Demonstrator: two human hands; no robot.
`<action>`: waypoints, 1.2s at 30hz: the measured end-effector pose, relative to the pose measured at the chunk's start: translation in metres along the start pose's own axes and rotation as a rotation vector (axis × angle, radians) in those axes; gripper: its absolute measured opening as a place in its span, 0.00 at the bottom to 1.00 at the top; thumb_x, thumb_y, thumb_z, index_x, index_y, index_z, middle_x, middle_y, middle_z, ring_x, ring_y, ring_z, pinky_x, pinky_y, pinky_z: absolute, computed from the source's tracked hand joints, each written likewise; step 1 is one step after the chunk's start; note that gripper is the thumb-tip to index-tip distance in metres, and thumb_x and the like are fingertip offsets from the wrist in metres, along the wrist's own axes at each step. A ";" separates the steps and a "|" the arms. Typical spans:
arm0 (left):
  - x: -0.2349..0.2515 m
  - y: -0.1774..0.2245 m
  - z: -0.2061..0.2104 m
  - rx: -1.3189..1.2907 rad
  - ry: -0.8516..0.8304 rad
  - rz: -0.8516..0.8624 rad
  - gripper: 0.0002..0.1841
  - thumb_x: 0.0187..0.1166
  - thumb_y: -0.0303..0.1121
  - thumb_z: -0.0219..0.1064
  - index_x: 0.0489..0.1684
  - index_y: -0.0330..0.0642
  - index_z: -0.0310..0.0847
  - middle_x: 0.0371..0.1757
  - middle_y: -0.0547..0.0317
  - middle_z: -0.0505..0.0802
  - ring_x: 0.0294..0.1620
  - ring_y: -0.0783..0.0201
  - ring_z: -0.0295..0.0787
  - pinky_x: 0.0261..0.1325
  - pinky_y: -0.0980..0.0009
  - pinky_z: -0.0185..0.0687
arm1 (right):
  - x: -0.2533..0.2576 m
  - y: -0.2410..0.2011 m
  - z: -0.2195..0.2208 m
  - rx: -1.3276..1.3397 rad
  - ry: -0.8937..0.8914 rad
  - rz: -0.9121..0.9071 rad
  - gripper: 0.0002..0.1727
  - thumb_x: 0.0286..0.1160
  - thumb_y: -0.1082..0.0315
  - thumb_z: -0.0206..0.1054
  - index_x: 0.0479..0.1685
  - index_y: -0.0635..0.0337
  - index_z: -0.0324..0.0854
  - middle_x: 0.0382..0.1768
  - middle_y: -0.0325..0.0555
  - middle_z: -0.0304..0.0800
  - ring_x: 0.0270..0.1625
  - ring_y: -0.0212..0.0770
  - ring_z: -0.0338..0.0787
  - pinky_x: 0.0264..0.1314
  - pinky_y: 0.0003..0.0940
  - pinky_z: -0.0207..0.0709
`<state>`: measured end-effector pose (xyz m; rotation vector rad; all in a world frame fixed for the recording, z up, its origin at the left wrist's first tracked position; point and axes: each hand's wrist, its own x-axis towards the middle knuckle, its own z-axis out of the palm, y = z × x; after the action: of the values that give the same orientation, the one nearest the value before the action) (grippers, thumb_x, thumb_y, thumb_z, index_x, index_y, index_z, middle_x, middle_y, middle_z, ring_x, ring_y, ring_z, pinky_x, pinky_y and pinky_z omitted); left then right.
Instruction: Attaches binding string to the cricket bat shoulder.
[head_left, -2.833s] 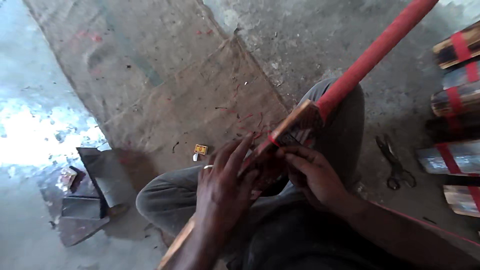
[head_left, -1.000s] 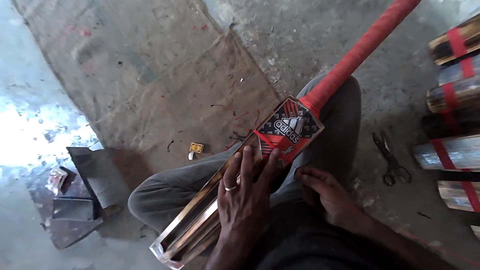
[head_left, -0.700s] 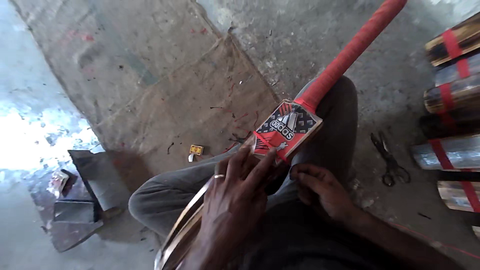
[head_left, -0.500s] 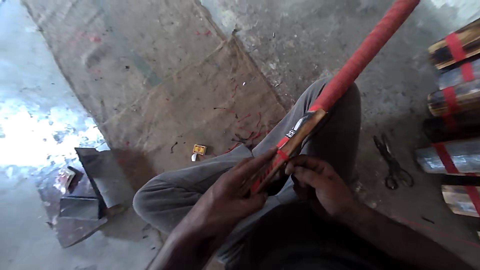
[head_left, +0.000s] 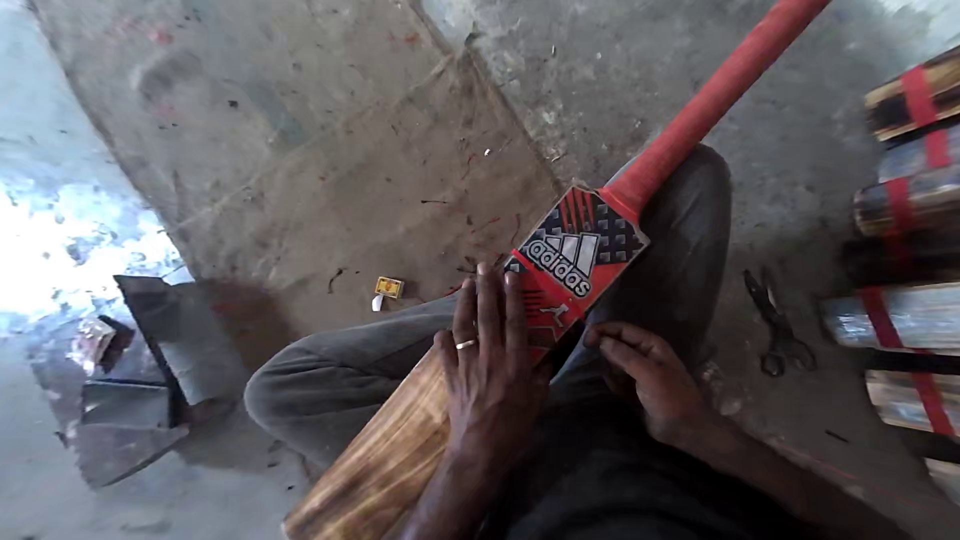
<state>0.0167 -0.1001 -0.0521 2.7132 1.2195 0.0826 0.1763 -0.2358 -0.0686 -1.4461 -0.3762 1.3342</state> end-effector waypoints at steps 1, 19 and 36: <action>0.002 -0.002 -0.001 -0.007 0.002 0.010 0.57 0.60 0.56 0.75 0.97 0.56 0.45 0.97 0.56 0.52 0.93 0.45 0.50 0.71 0.32 0.68 | -0.003 0.005 -0.004 0.029 0.000 0.001 0.14 0.88 0.61 0.57 0.57 0.49 0.89 0.22 0.39 0.73 0.18 0.31 0.67 0.19 0.26 0.65; 0.044 -0.069 -0.065 -1.302 -0.942 -0.121 0.40 0.75 0.30 0.72 0.89 0.70 0.63 0.64 0.56 0.91 0.53 0.58 0.93 0.54 0.60 0.92 | 0.012 -0.039 0.028 0.166 -0.192 -0.061 0.13 0.87 0.63 0.57 0.53 0.51 0.88 0.22 0.38 0.72 0.17 0.27 0.66 0.17 0.20 0.62; -0.028 0.002 -0.003 0.186 0.147 0.066 0.40 0.78 0.52 0.67 0.93 0.58 0.57 0.93 0.65 0.63 0.88 0.56 0.64 0.73 0.54 0.72 | -0.016 -0.003 0.002 0.209 -0.024 0.074 0.12 0.85 0.62 0.60 0.53 0.50 0.89 0.20 0.36 0.69 0.18 0.28 0.67 0.20 0.22 0.64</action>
<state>-0.0001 -0.1219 -0.0487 2.9553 1.2331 0.1881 0.1708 -0.2466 -0.0580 -1.2810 -0.1936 1.4077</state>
